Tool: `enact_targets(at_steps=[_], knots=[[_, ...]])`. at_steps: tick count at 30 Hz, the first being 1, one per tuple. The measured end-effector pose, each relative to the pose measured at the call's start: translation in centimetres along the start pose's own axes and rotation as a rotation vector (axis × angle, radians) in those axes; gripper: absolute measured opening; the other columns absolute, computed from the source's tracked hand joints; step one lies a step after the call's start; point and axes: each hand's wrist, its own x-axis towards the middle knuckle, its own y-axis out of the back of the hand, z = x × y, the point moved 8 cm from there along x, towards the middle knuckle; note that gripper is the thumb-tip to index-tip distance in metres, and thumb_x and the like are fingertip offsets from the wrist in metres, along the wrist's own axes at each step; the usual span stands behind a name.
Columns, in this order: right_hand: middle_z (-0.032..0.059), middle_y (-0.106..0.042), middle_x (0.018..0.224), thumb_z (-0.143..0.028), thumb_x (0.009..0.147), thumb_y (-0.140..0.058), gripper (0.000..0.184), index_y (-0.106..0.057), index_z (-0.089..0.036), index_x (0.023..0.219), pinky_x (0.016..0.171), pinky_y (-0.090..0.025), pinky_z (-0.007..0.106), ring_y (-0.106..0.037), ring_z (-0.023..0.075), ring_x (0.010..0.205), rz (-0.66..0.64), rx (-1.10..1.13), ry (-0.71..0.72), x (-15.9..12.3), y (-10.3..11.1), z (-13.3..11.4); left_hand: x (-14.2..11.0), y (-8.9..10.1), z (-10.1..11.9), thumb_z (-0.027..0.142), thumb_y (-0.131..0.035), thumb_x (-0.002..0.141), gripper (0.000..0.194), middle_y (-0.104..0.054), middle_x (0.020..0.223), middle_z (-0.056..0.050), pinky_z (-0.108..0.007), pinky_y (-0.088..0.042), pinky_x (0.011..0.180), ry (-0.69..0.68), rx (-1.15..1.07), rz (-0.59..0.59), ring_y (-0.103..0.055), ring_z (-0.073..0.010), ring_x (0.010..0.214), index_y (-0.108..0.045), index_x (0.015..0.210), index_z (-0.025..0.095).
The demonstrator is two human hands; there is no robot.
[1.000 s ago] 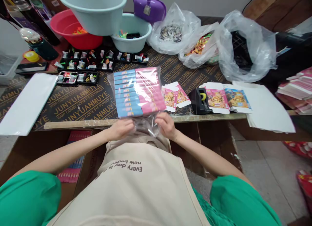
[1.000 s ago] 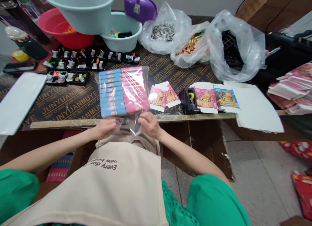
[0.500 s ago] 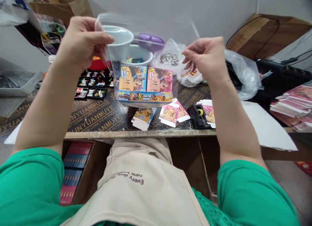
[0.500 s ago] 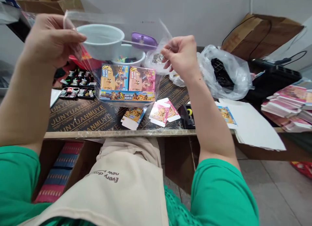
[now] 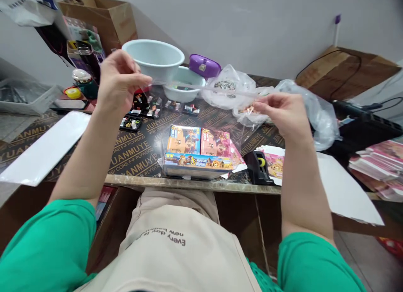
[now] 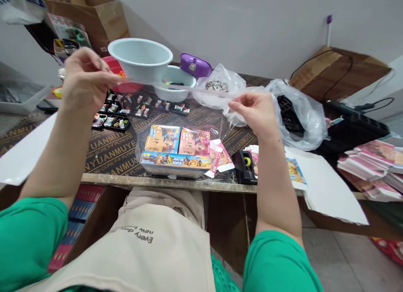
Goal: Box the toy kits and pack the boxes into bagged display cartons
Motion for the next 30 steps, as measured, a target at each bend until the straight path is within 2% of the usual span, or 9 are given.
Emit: enact_targets(at_steps=[3,5,8,11,14,16,20,25,30], knots=[[0.0157,-0.07,0.115,-0.05,0.071,-0.085,0.056,-0.074,-0.016,0.114,0.091,-0.053,0.046,-0.065,0.0285,0.107,0.485,-0.284,0.453,-5.1,2.0,-6.5,-4.5,0.7,1.2,0.057,-0.072,0.087,0.053,-0.069,0.123,0.005,-0.044,-0.058,0.095,-0.1,-0.012,0.232,-0.066,-0.0185,0.115,-0.049,0.133,0.042],[0.0204,-0.063,0.132,-0.054,0.076,-0.08,0.071,-0.065,-0.013,0.132,0.112,-0.043,0.054,-0.056,0.0345,0.13,0.556,-0.345,0.799,-10.3,-0.9,-10.3,-7.7,-2.3,1.2,0.065,-0.066,0.087,0.077,-0.059,0.145,0.001,-0.044,-0.055,0.102,-0.046,-0.031,0.18,-0.059,-0.0236,0.132,-0.029,0.151,0.046],[0.0195,-0.053,0.151,-0.067,0.08,-0.069,0.095,-0.041,-0.015,0.154,0.123,-0.031,0.058,-0.043,0.0357,0.147,-0.235,-0.531,0.972,-15.4,-12.3,-10.3,-11.0,-8.2,1.5,0.068,-0.069,0.081,0.095,-0.053,0.152,-0.009,-0.045,-0.051,0.108,0.017,0.069,0.047,-0.055,-0.0296,0.138,-0.022,0.158,0.038],[0.0279,-0.036,0.161,-0.068,0.076,-0.073,0.116,-0.026,-0.002,0.159,0.125,-0.023,0.062,-0.029,0.0403,0.154,-0.485,-0.691,0.824,-17.5,-17.8,-7.0,-11.8,-12.1,3.2,0.062,-0.075,0.078,0.103,-0.041,0.161,-0.014,-0.047,-0.042,0.118,-0.022,0.161,0.001,-0.045,-0.0326,0.146,-0.021,0.161,0.031],[0.0291,-0.03,0.162,-0.074,0.078,-0.066,0.115,-0.027,-0.002,0.158,0.124,-0.022,0.065,-0.025,0.0403,0.155,-0.588,-0.647,0.771,-16.9,-18.4,-5.8,-11.4,-13.5,5.0,0.045,-0.075,0.082,0.093,-0.037,0.164,-0.013,-0.05,-0.029,0.126,-0.088,0.314,0.021,-0.037,-0.0325,0.151,-0.026,0.16,0.028],[0.0255,-0.04,0.159,-0.073,0.084,-0.061,0.094,-0.044,-0.01,0.152,0.122,-0.025,0.065,-0.036,0.0377,0.152,-0.618,-0.541,0.798,-15.4,-17.4,-6.5,-11.1,-13.5,5.5,0.032,-0.067,0.089,0.069,-0.052,0.154,-0.012,-0.052,-0.029,0.125,-0.094,0.367,0.075,-0.049,-0.0292,0.143,-0.041,0.153,0.027],[0.0166,-0.061,0.144,-0.05,0.093,-0.064,0.039,-0.073,-0.02,0.117,0.114,-0.041,0.056,-0.054,0.0306,0.138,-0.464,-0.35,0.857,-10.7,-14.6,-8.9,-10.8,-11.9,4.2,0.033,-0.061,0.096,0.027,-0.078,0.108,-0.006,-0.039,-0.057,0.1,0.007,0.122,0.306,-0.076,-0.0199,0.098,-0.069,0.119,0.023],[0.0102,-0.064,0.136,-0.036,0.097,-0.06,0.032,-0.067,-0.026,0.128,0.107,-0.048,0.053,-0.058,0.0258,0.129,-0.195,-0.246,0.969,-5.4,-13.7,-12.4,-9.7,-10.3,2.2,0.057,-0.057,0.096,0.036,-0.078,0.087,-0.003,-0.034,-0.065,0.08,0.14,-0.39,0.469,-0.078,-0.0189,0.082,-0.069,0.1,0.023],[0.0074,-0.064,0.108,-0.035,0.102,-0.049,0.027,-0.068,-0.026,0.12,0.099,-0.05,0.054,-0.06,0.025,0.11,-0.014,-0.355,1.073,-3.0,-15.6,-15.9,-8.5,-9.1,2.3,0.056,-0.06,0.095,0.033,-0.077,0.088,-0.001,-0.033,-0.067,0.079,0.144,-0.459,0.513,-0.077,-0.0186,0.089,-0.068,0.097,0.024]])
